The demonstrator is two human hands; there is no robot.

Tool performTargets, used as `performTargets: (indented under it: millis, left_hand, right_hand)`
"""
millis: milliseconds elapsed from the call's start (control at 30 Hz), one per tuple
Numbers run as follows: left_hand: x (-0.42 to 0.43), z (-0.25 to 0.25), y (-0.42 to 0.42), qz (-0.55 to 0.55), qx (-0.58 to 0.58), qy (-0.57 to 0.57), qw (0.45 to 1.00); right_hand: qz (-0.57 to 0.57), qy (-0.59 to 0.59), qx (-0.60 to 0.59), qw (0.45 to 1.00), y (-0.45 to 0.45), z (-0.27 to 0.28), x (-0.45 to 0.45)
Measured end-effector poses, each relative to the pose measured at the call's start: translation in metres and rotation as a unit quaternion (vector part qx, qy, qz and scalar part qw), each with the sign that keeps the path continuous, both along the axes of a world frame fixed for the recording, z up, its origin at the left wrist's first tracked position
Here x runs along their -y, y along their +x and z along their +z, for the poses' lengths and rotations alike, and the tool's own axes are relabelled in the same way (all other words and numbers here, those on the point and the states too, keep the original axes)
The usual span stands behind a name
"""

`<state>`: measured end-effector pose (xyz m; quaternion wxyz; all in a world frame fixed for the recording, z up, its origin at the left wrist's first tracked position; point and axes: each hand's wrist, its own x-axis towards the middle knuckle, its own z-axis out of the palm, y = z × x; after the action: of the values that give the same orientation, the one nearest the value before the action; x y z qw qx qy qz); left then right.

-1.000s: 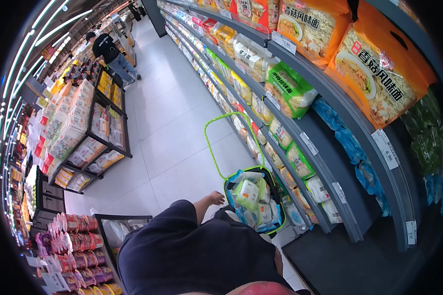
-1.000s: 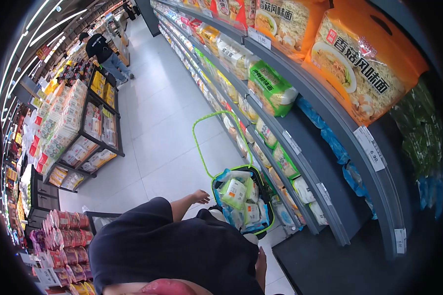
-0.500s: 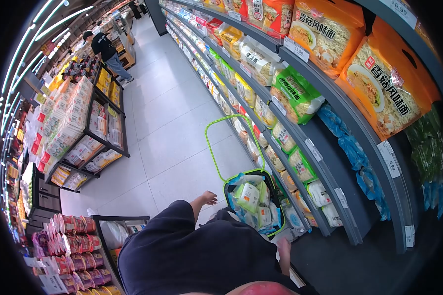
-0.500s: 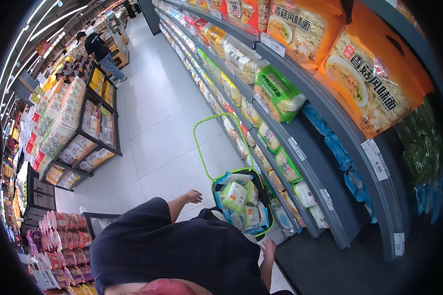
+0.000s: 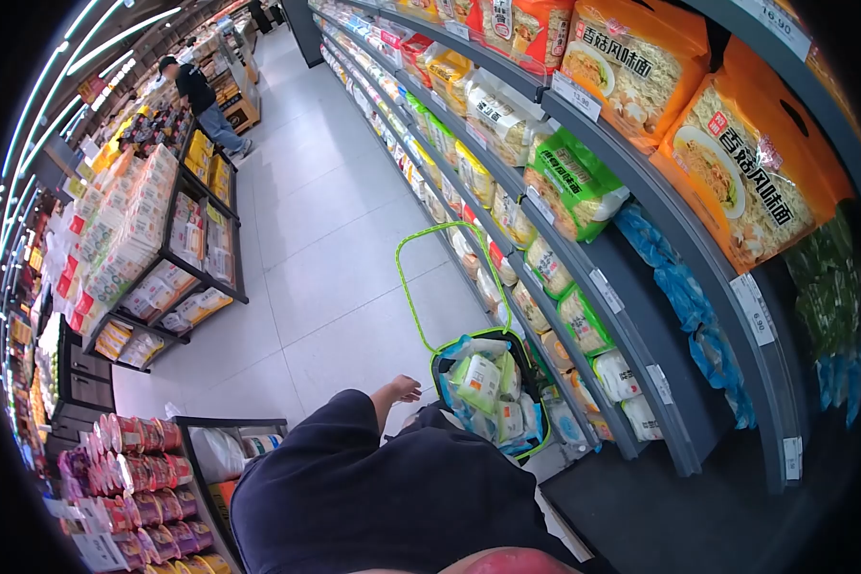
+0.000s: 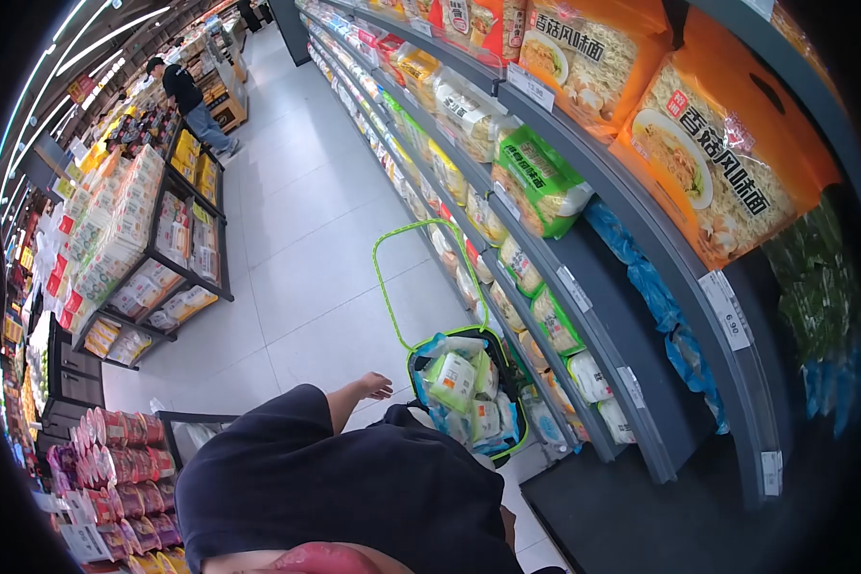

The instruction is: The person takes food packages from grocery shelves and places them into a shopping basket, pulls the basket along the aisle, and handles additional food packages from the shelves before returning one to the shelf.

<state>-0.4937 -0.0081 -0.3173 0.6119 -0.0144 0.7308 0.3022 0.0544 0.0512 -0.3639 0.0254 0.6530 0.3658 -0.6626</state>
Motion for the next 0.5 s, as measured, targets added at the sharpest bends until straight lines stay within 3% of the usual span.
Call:
performTargets:
  millis: [333, 500]
  left_hand:
    - [-0.015, 0.007, -0.025, -0.020, -0.022, 0.021, 0.999]
    - [-0.009, 0.002, -0.045, -0.016, -0.028, 0.021, 0.999]
  right_hand:
    - [-0.026, 0.076, -0.063, 0.995, -0.009, -0.006, -0.006]
    - [0.031, 0.124, -0.073, 0.989, -0.015, 0.005, -0.001]
